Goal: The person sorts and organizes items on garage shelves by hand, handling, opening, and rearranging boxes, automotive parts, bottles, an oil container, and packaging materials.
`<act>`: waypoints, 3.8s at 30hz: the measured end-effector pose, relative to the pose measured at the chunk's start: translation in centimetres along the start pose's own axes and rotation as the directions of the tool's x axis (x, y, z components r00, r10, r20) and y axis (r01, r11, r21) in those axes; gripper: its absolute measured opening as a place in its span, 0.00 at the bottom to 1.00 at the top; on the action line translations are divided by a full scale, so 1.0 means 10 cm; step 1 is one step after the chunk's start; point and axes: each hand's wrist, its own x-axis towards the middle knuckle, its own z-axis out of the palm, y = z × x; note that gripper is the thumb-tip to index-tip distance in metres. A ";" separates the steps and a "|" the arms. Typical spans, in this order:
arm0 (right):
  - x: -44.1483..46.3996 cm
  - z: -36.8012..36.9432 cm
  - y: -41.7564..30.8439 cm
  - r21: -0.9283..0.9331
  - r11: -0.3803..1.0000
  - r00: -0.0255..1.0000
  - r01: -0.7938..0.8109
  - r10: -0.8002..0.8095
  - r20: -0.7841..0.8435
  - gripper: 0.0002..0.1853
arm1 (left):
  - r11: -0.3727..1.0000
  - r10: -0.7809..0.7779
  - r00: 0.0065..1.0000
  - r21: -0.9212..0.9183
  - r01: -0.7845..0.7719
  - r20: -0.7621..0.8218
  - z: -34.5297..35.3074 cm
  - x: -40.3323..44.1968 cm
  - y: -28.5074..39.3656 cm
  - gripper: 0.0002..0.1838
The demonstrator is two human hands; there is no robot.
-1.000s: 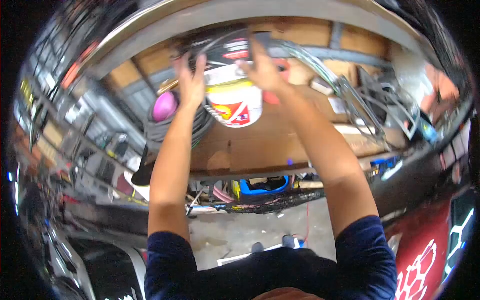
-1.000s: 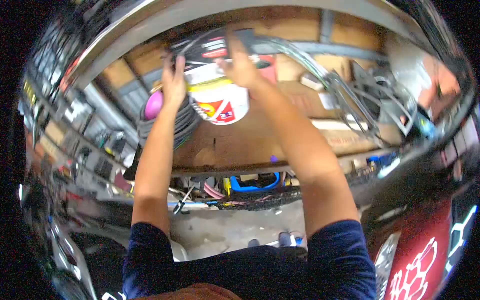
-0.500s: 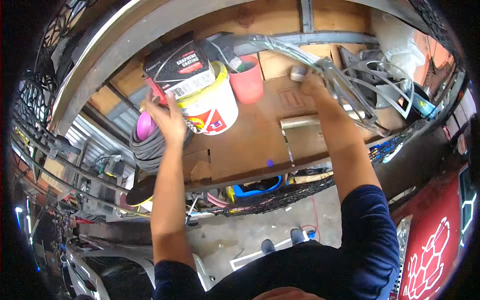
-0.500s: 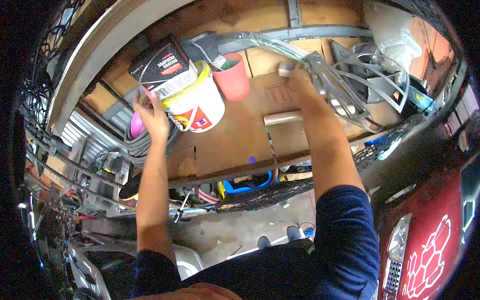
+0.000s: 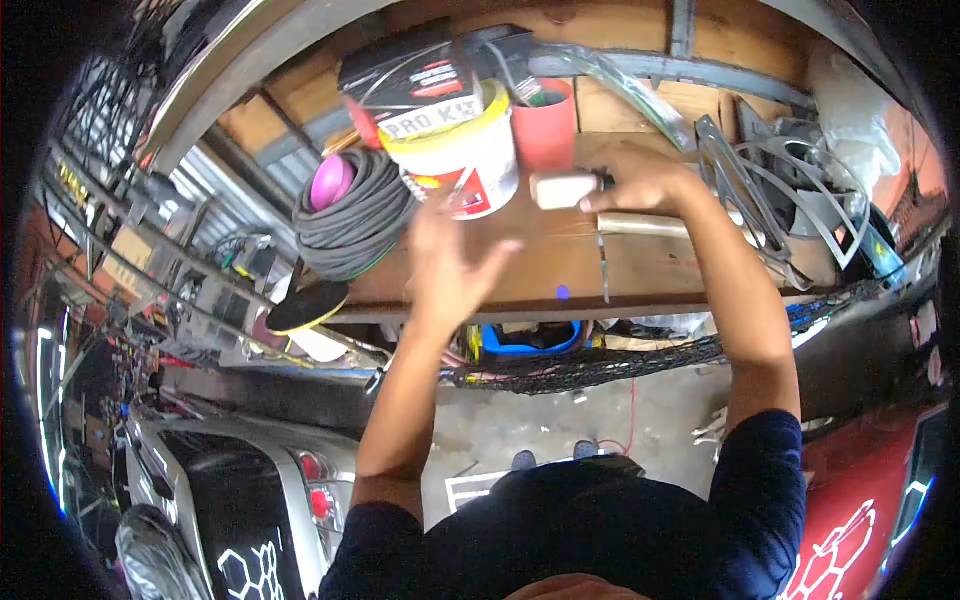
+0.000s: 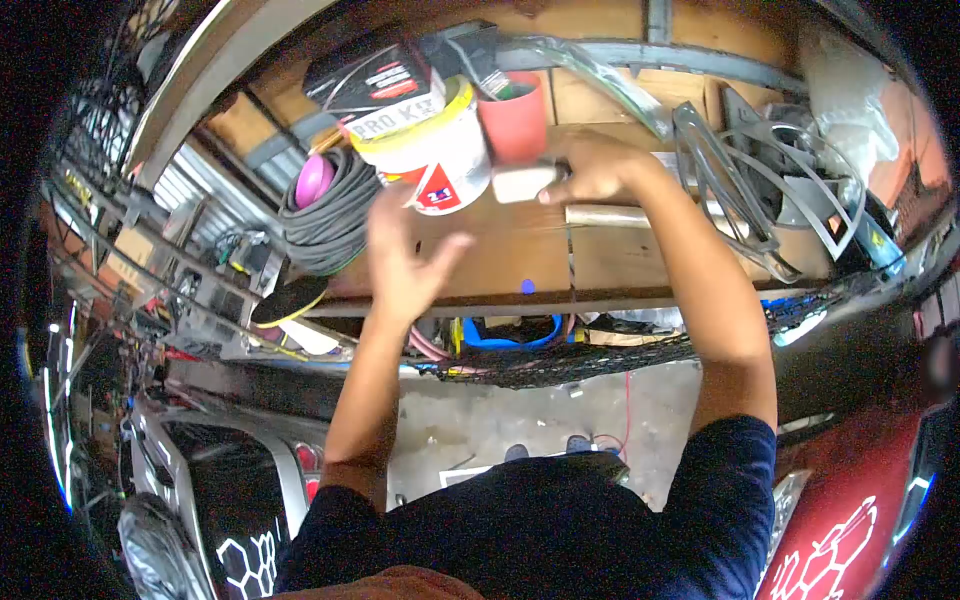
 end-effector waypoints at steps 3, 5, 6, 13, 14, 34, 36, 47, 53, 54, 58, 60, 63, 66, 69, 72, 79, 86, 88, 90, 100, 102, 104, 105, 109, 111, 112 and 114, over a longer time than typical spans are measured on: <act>-0.10 0.04 -0.48 -0.093 0.996 0.989 -0.004 0.018 0.149 0.28 | 0.990 0.118 0.981 -0.089 -0.106 0.151 0.34 0.17 0.29 0.44; -0.25 0.07 -0.66 -0.228 0.974 0.998 0.011 0.005 0.070 0.28 | 0.915 -0.168 0.885 -0.266 0.304 0.434 0.32 0.14 0.40 0.31; -0.39 -0.01 -0.72 -0.143 0.990 0.998 -0.008 -0.001 -0.064 0.30 | 0.912 -0.183 0.915 -0.284 0.294 0.360 0.33 0.07 0.44 0.21; -0.90 0.66 -0.58 0.720 0.688 0.878 0.096 0.281 -0.386 0.27 | -0.278 -0.311 0.730 -0.792 0.543 0.609 0.39 -0.54 0.61 0.20; -0.89 0.88 -0.55 0.826 0.544 0.867 0.148 0.330 -0.373 0.26 | -0.245 -0.330 0.689 -0.764 0.598 0.645 0.29 -0.54 0.73 0.25; -1.03 2.23 -1.35 0.961 0.205 0.855 0.187 0.449 -0.262 0.24 | -0.602 -0.166 0.606 -0.567 0.562 0.778 0.46 -1.90 0.81 0.27; -1.11 2.47 -1.33 0.965 0.223 0.874 0.136 0.431 -0.223 0.20 | -0.655 -0.178 0.566 -0.526 0.542 0.805 0.47 -2.14 0.80 0.26; -1.46 2.44 -1.60 0.860 0.472 0.810 0.197 0.416 -0.414 0.27 | 0.404 -0.319 0.794 -0.684 0.608 0.517 0.19 -2.04 0.57 0.34; -1.71 2.08 -1.74 0.811 0.532 0.921 0.244 0.136 -0.366 0.33 | -0.268 -0.331 0.794 -0.857 0.440 0.511 -0.17 -1.13 0.58 0.59; -1.71 2.06 -1.75 0.787 0.556 0.931 0.268 0.061 -0.361 0.33 | -0.361 -0.271 0.804 -0.830 0.425 0.530 -0.17 -1.05 0.57 0.57; -1.73 1.89 -1.79 0.695 0.643 0.923 0.322 -0.051 -0.381 0.32 | -0.607 -0.124 0.833 -0.705 0.366 0.539 -0.21 -0.83 0.73 0.60; -1.93 1.87 -1.87 0.767 0.562 0.925 0.310 0.006 -0.379 0.30 | -0.546 0.106 0.827 -0.663 0.513 0.553 -0.45 -0.73 0.92 0.61; -2.23 1.84 -2.05 0.866 0.383 0.915 0.322 0.110 -0.389 0.28 | 0.020 0.573 0.569 -0.704 0.710 0.590 -0.73 -0.58 1.32 0.65; -2.42 1.79 -2.15 0.889 0.284 0.883 0.359 0.205 -0.422 0.30 | -0.025 0.666 0.616 -0.812 0.583 0.421 -0.87 -0.56 1.32 0.62; -2.47 1.78 -2.05 0.906 0.206 0.891 0.371 0.195 -0.409 0.34 | -0.090 0.661 0.665 -0.844 0.529 0.347 -0.97 -0.57 1.27 0.60; -2.50 1.79 -1.88 0.917 0.189 0.912 0.351 0.151 -0.380 0.39 | -0.118 0.656 0.685 -0.853 0.509 0.318 -0.99 -0.57 1.25 0.58; -2.45 1.82 -1.87 0.874 0.397 0.893 0.280 0.225 -0.389 0.37 | -0.174 0.601 0.733 -0.843 0.509 0.319 -1.01 -0.58 1.11 0.53; -2.35 1.91 -1.71 0.869 0.468 0.876 0.158 0.340 -0.343 0.40 | -0.022 -0.326 0.757 -0.805 0.593 0.566 -0.86 -1.15 0.91 0.17; -2.25 2.01 -1.62 0.880 0.447 0.858 0.161 0.378 -0.348 0.44 | 0.066 -0.519 0.679 -0.767 0.638 0.519 -0.72 -1.39 0.67 0.13; -2.11 1.99 -1.61 0.899 0.391 0.832 0.197 0.419 -0.364 0.43 | 0.196 -0.534 0.669 -0.694 0.693 0.517 -0.58 -1.71 0.48 0.12; -1.29 1.90 -1.74 0.890 0.324 0.824 0.320 0.368 -0.430 0.26 | 0.191 -0.210 0.699 -0.672 0.715 0.684 -0.46 -1.56 0.93 0.33; -1.30 1.83 -1.76 0.863 0.404 0.837 0.303 0.321 -0.444 0.26 | 0.179 -0.208 0.696 -0.673 0.718 0.688 -0.52 -1.53 0.90 0.30; -1.27 1.85 -1.77 0.858 0.392 0.842 0.330 0.288 -0.456 0.25 | 0.125 -0.211 0.683 -0.674 0.728 0.699 -0.56 -1.49 0.91 0.28; -1.26 1.85 -1.78 0.855 0.387 0.842 0.346 0.273 -0.465 0.25 | 0.109 -0.184 0.678 -0.671 0.734 0.712 -0.57 -1.49 0.90 0.28; -1.32 1.79 -1.83 0.924 0.137 0.875 0.358 0.296 -0.383 0.27 | 0.118 -0.158 0.697 -0.687 0.717 0.700 -0.57 -1.47 0.93 0.26; -1.35 1.77 -1.83 0.902 0.247 0.859 0.354 0.295 -0.418 0.26 | 0.159 -0.178 0.720 -0.702 0.694 0.671 -0.54 -1.48 0.96 0.25; -1.38 1.76 -1.81 0.894 0.289 0.855 0.343 0.298 -0.424 0.25 | 0.152 -0.164 0.723 -0.707 0.691 0.671 -0.52 -1.48 0.95 0.25; -1.47 1.76 -1.79 0.885 0.341 0.849 0.317 0.313 -0.425 0.24 | 0.141 -0.142 0.731 -0.717 0.683 0.668 -0.47 -1.47 0.97 0.25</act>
